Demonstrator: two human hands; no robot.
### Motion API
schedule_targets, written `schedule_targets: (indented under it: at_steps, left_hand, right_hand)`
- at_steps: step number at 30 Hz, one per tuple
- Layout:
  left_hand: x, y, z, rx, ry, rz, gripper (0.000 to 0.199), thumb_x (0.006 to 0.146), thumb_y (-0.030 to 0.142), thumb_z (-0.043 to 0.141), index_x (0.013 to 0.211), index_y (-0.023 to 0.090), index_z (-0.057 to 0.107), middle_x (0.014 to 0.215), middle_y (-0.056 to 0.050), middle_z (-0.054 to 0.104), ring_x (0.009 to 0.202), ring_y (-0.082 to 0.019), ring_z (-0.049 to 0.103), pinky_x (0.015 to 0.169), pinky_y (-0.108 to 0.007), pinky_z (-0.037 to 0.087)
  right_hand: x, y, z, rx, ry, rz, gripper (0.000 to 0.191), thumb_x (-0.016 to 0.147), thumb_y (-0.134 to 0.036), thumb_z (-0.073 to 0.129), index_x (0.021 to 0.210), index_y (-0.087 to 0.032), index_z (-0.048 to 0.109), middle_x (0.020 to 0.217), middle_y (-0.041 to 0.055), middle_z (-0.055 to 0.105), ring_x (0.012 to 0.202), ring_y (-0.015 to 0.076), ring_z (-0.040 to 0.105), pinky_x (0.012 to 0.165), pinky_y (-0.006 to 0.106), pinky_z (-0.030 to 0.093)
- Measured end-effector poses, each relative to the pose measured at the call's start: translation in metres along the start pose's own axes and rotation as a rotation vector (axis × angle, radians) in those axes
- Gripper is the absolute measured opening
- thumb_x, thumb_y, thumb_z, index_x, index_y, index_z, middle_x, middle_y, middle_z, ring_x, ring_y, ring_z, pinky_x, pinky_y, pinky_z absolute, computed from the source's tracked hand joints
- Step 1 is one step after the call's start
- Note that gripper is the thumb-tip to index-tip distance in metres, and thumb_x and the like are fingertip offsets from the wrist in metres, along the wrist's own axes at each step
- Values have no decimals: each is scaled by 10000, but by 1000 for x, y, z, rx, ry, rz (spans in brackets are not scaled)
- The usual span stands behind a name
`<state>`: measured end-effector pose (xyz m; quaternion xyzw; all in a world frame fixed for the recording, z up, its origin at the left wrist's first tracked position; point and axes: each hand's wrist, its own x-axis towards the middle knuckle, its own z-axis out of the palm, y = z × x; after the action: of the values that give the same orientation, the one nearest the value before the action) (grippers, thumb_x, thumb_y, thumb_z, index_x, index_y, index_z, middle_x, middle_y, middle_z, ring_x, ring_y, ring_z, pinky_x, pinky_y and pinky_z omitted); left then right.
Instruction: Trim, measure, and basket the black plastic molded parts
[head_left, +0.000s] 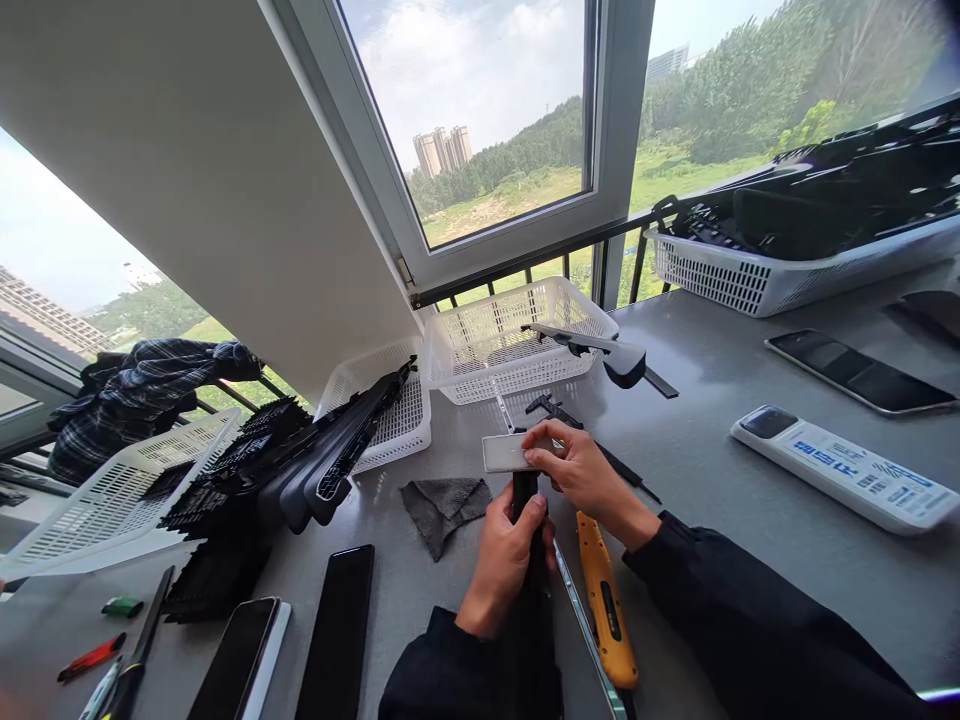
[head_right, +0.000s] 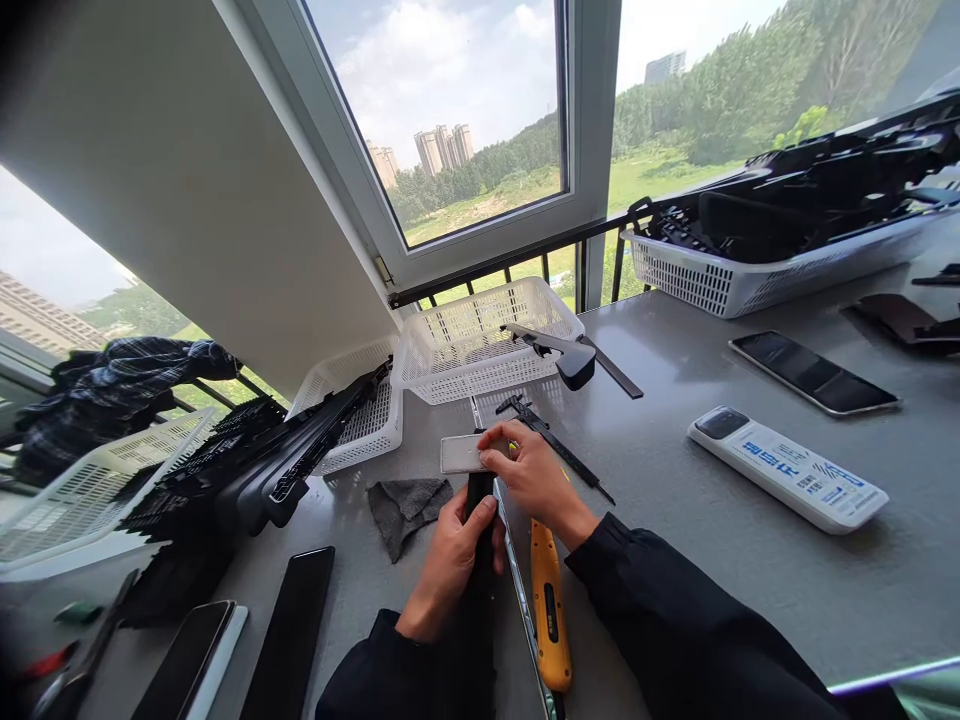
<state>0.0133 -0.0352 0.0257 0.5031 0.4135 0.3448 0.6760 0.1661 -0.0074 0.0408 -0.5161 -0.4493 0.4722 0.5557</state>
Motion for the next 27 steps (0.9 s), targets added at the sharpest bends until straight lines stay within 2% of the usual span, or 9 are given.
schedule_targets:
  at_steps: [2, 5, 8, 10, 12, 14, 17, 21, 27]
  left_hand:
    - [-2, 2, 0, -9, -5, -2, 607, 823, 677, 736, 1130, 174, 590, 559, 72, 576, 373, -103, 500, 405, -221, 396]
    - [-4, 6, -1, -52, -17, 3, 704, 852, 642, 726, 1326, 154, 544, 569, 81, 570, 388, -105, 503, 427, -218, 402]
    - [-5, 8, -2, -77, -26, 26, 716, 860, 625, 721, 1355, 139, 541, 573, 80, 566, 399, -106, 508, 435, -219, 412]
    - [-4, 8, -2, -81, -27, 31, 723, 857, 619, 722, 1361, 131, 545, 574, 78, 567, 394, -105, 503, 430, -219, 413]
    - [-4, 9, -1, -85, -18, 23, 735, 856, 607, 725, 1380, 128, 537, 575, 78, 569, 393, -106, 500, 427, -219, 419]
    - [-4, 9, 0, -89, -9, 17, 736, 861, 594, 725, 1398, 130, 529, 577, 79, 569, 396, -106, 500, 429, -218, 426]
    - [-6, 10, 2, -79, -8, 20, 700, 873, 587, 714, 1375, 129, 545, 578, 75, 571, 397, -107, 502, 428, -219, 425]
    - [-8, 11, 4, -63, 3, 38, 661, 885, 578, 704, 1354, 131, 572, 584, 73, 570, 402, -107, 502, 434, -227, 434]
    - [-9, 9, 6, -41, -27, -1, 743, 853, 642, 717, 1390, 150, 569, 578, 68, 579, 400, -112, 501, 435, -230, 421]
  right_hand:
    - [4, 1, -6, 6, 94, -3, 274, 748, -440, 699, 882, -204, 662, 654, -51, 535, 482, 93, 392, 455, 252, 306]
    - [8, -2, -20, 40, 225, -33, 403, 766, -408, 695, 1112, -208, 642, 712, -50, 544, 508, 98, 377, 468, 255, 301]
    - [7, -10, -28, 81, 320, -98, 579, 711, -299, 732, 1269, -206, 609, 738, -54, 526, 549, 106, 396, 494, 255, 320]
    - [4, -15, -27, 119, 321, -122, 587, 712, -297, 747, 1278, -219, 607, 733, -62, 496, 567, 109, 397, 501, 249, 319]
    - [1, -19, -24, 174, 284, -122, 449, 758, -385, 765, 1156, -232, 625, 715, -68, 461, 565, 105, 372, 494, 245, 305]
    - [-1, -19, -19, 216, 250, -107, 348, 829, -533, 737, 913, -235, 578, 682, -69, 420, 551, 99, 332, 482, 247, 283]
    - [-2, -11, -11, 144, 149, -58, 534, 870, -698, 664, 713, -243, 432, 620, -73, 356, 534, 97, 297, 472, 257, 252]
    - [1, 1, -8, -26, -32, -11, 626, 805, -793, 669, 628, -229, 463, 573, -58, 378, 533, 102, 309, 482, 271, 247]
    - [5, 4, -16, -167, 199, -105, 605, 882, -755, 594, 635, -252, 365, 601, -57, 319, 583, 122, 284, 520, 284, 240]
